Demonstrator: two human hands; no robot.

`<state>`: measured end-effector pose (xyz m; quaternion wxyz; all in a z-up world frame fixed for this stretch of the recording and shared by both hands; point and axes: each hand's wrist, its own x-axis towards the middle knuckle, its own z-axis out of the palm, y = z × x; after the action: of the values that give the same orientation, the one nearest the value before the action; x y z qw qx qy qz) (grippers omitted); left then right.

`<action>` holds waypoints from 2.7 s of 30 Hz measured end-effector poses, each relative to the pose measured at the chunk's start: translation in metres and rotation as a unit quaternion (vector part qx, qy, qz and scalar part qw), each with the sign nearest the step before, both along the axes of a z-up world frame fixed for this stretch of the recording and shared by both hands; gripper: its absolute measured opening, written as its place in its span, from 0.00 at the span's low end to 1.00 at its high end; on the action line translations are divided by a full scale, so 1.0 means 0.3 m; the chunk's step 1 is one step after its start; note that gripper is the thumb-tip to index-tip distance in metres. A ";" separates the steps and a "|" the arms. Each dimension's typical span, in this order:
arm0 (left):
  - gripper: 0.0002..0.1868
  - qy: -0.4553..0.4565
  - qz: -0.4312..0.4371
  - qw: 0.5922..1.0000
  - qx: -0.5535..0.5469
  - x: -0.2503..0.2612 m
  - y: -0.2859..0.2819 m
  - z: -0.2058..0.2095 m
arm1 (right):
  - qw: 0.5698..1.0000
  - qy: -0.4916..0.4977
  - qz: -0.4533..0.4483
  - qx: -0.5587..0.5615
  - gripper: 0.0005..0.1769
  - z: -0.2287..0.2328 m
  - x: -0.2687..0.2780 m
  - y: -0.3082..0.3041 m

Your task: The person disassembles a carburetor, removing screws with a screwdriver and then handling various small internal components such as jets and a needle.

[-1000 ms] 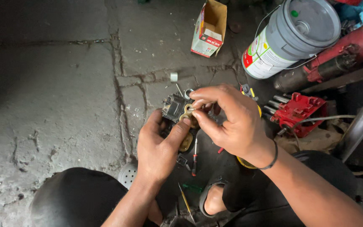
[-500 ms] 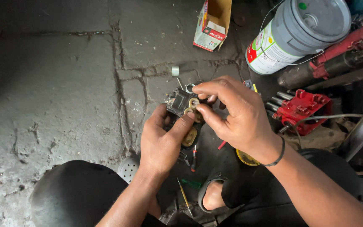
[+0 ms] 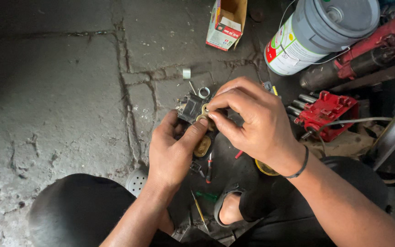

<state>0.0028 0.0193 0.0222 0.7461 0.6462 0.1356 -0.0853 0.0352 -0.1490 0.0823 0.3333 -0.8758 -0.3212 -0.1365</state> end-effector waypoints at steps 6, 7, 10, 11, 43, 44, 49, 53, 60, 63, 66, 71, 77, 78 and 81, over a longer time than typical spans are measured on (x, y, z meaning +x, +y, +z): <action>0.15 -0.001 0.000 1.000 -0.002 0.000 -0.003 -0.007 | 1.000 -0.009 0.001 -0.013 0.09 0.003 0.001 0.001; 0.15 0.002 -0.002 1.000 0.006 0.000 -0.003 -0.007 | 1.000 -0.006 0.002 -0.011 0.09 0.002 0.000 0.001; 0.15 -0.003 -0.004 1.000 0.007 -0.003 -0.003 -0.006 | 1.000 0.000 0.000 -0.008 0.09 0.001 -0.003 0.002; 0.15 -0.006 -0.005 1.000 0.002 -0.002 -0.003 -0.004 | 1.000 0.002 0.000 -0.007 0.10 0.001 -0.003 0.003; 0.14 0.019 -0.013 1.000 -0.019 0.005 -0.003 -0.002 | 0.998 0.058 -0.012 0.002 0.07 0.012 0.008 -0.031; 0.15 0.030 -0.014 0.999 -0.007 0.006 -0.002 -0.007 | 0.999 0.041 -0.006 -0.010 0.07 0.013 0.008 -0.031; 0.22 0.026 -0.012 0.999 -0.021 0.011 0.001 -0.034 | 1.000 -0.007 0.019 -0.022 0.09 0.007 0.008 -0.024; 0.28 0.029 -0.006 0.997 -0.066 0.011 0.006 -0.040 | 1.000 0.006 0.011 -0.016 0.11 0.014 0.003 -0.024; 0.32 0.014 0.008 0.991 -0.134 0.015 0.000 -0.055 | 0.999 -0.004 0.025 -0.038 0.17 0.009 0.010 -0.022; 0.32 0.018 0.012 0.988 -0.152 0.013 -0.001 -0.055 | 0.999 -0.013 0.023 -0.048 0.17 0.007 0.007 -0.020; 0.32 0.023 0.012 0.989 -0.148 0.014 0.000 -0.052 | 0.996 -0.044 0.024 -0.071 0.17 0.009 0.008 -0.017; 0.32 0.016 0.012 0.993 -0.112 0.013 0.002 -0.056 | 0.993 -0.066 0.034 -0.087 0.15 0.009 0.009 -0.021; 0.33 0.015 0.009 0.991 -0.135 0.015 0.002 -0.048 | 0.997 0.068 0.012 0.033 0.18 0.007 0.011 -0.028; 0.33 0.016 0.008 0.990 -0.138 0.014 0.003 -0.045 | 0.997 0.068 0.008 0.035 0.18 0.008 0.012 -0.029; 0.34 0.032 0.009 0.990 -0.135 0.015 0.006 -0.038 | 0.997 0.065 -0.004 0.041 0.17 0.009 0.018 -0.037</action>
<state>0.0073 0.0210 0.0108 0.8224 0.5353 0.1530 -0.1168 0.0406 -0.1601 0.0851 0.3885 -0.8698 -0.2894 -0.0941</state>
